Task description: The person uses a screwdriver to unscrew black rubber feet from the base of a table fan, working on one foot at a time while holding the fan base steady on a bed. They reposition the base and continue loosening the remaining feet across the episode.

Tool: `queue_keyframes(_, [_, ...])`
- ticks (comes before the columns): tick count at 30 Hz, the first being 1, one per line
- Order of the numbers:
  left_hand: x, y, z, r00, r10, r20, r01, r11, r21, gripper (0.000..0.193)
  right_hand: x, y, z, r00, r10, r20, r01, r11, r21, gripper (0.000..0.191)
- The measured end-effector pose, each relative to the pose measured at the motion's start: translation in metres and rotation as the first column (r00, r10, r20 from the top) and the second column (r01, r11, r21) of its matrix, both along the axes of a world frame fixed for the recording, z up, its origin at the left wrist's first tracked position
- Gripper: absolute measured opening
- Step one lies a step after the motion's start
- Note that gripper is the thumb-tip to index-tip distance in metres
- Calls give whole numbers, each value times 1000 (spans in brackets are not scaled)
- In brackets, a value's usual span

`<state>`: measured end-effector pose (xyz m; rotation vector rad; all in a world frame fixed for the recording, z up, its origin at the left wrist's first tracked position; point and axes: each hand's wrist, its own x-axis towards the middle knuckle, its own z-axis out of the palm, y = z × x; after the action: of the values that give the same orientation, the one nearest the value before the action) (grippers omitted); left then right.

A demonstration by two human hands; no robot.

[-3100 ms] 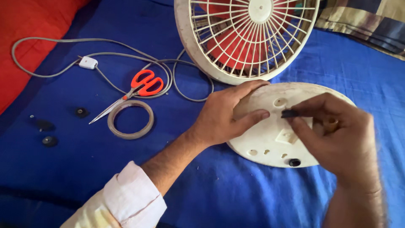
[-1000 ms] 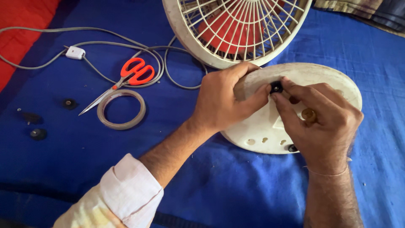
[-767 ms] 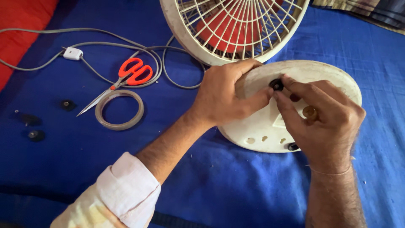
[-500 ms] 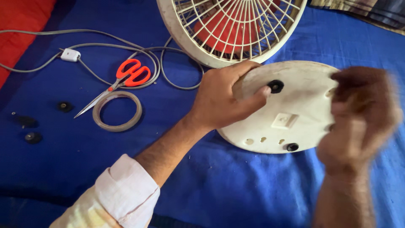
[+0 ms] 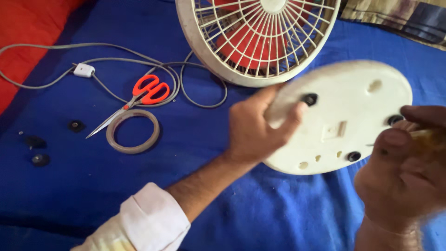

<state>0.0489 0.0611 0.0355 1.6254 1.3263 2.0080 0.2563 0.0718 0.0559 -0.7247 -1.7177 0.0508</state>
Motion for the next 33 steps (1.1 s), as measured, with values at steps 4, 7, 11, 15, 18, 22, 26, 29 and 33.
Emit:
queue_keyframes(4, [28, 13, 4, 990, 48, -135, -53, 998, -40, 40, 22, 13, -5, 998, -56, -15, 56, 997, 54, 20])
queue_keyframes(7, [43, 29, 9, 991, 38, -129, -47, 997, -65, 39, 36, 25, -3, 994, -92, -51, 95, 994, 56, 16])
queue_keyframes(11, [47, 39, 8, 989, 44, -143, -51, 998, -43, 38, 43, 34, 4, 983, -110, -146, 111, 994, -2, 15])
queue_keyframes(15, [40, 36, 4, 991, 21, -132, -24, 999, -22, 37, 34, 30, 0, 963, 9, -268, -38, 994, -104, 28])
queue_keyframes(18, [39, 34, 6, 992, -1, -130, -3, 1000, -26, 38, 32, 24, -5, 958, 5, -286, -34, 995, -96, 38])
queue_keyframes(22, [37, 35, 7, 990, -23, -136, 22, 1000, -9, 39, 35, 18, -21, 958, -91, -273, 73, 995, -75, 48])
queue_keyframes(26, [37, 39, 2, 993, -45, -111, 43, 999, -14, 40, 48, 18, -32, 950, -181, -255, 150, 979, -134, 45])
queue_keyframes(29, [38, 42, -3, 993, -49, -106, 49, 999, 2, 39, 60, 21, -33, 950, -206, -235, 173, 973, -153, 42])
queue_keyframes(33, [39, 42, -6, 994, -42, -104, 42, 999, 2, 39, 60, 20, -35, 967, -52, -248, 23, 993, -119, 40])
